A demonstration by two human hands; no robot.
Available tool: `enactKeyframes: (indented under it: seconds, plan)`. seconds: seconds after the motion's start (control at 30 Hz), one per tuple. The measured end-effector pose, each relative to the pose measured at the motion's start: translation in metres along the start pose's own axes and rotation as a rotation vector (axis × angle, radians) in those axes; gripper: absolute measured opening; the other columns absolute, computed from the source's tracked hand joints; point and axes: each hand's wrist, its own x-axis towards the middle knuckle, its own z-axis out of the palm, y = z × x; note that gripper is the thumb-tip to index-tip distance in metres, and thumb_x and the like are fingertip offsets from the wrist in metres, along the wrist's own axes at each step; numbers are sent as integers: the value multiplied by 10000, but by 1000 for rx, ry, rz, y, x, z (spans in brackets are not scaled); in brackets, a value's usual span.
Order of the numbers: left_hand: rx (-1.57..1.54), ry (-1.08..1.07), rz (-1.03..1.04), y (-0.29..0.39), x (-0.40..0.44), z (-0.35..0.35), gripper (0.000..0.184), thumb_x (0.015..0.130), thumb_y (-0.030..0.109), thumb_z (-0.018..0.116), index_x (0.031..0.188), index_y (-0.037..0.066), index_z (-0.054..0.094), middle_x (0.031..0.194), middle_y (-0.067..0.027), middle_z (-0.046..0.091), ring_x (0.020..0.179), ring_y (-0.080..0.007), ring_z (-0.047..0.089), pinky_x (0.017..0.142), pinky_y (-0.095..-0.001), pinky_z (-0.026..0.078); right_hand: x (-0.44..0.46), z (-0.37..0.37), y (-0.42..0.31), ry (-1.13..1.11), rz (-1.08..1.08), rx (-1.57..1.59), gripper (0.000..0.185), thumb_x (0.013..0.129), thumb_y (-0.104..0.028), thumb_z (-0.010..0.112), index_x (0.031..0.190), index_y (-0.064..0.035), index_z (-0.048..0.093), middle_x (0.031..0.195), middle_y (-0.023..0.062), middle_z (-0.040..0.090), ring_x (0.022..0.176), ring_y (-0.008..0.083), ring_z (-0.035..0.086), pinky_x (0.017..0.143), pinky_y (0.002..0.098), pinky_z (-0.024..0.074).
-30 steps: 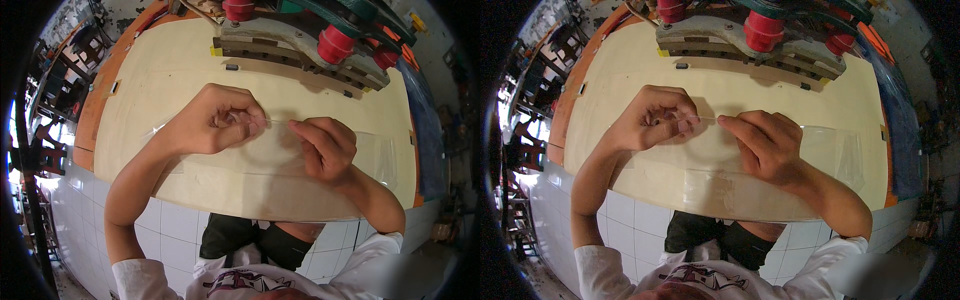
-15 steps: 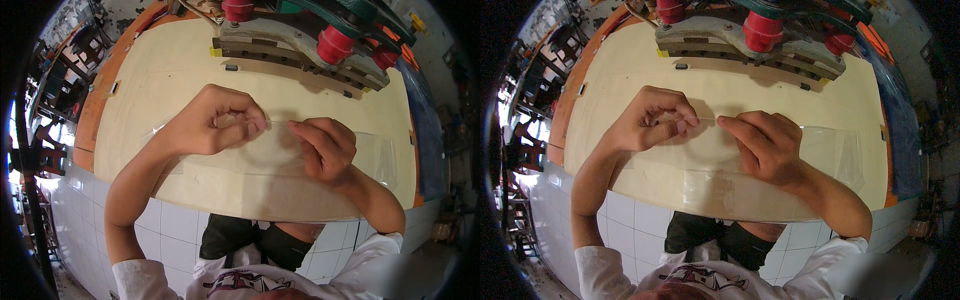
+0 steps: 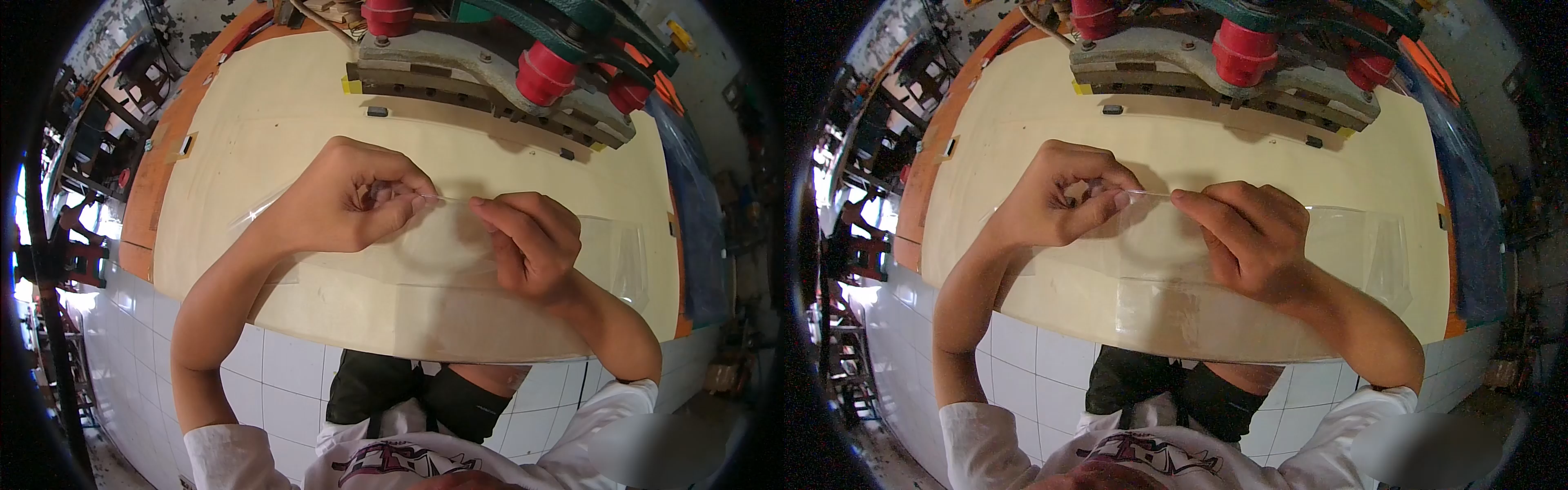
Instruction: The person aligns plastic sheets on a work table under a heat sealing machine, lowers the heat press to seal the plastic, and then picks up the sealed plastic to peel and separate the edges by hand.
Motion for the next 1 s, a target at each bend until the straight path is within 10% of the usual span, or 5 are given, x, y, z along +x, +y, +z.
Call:
enactKeyframes:
  seconds: [1.0]
  plan:
    - [90, 26, 49, -1, 0, 0, 87, 784, 93, 742, 829, 21, 724, 707, -87, 670, 598, -181, 607, 555, -298, 438, -1, 1, 1, 2, -1, 3, 372, 683, 34, 676, 1034, -87, 690, 791, 32, 619, 630, 174, 604, 567, 303, 477]
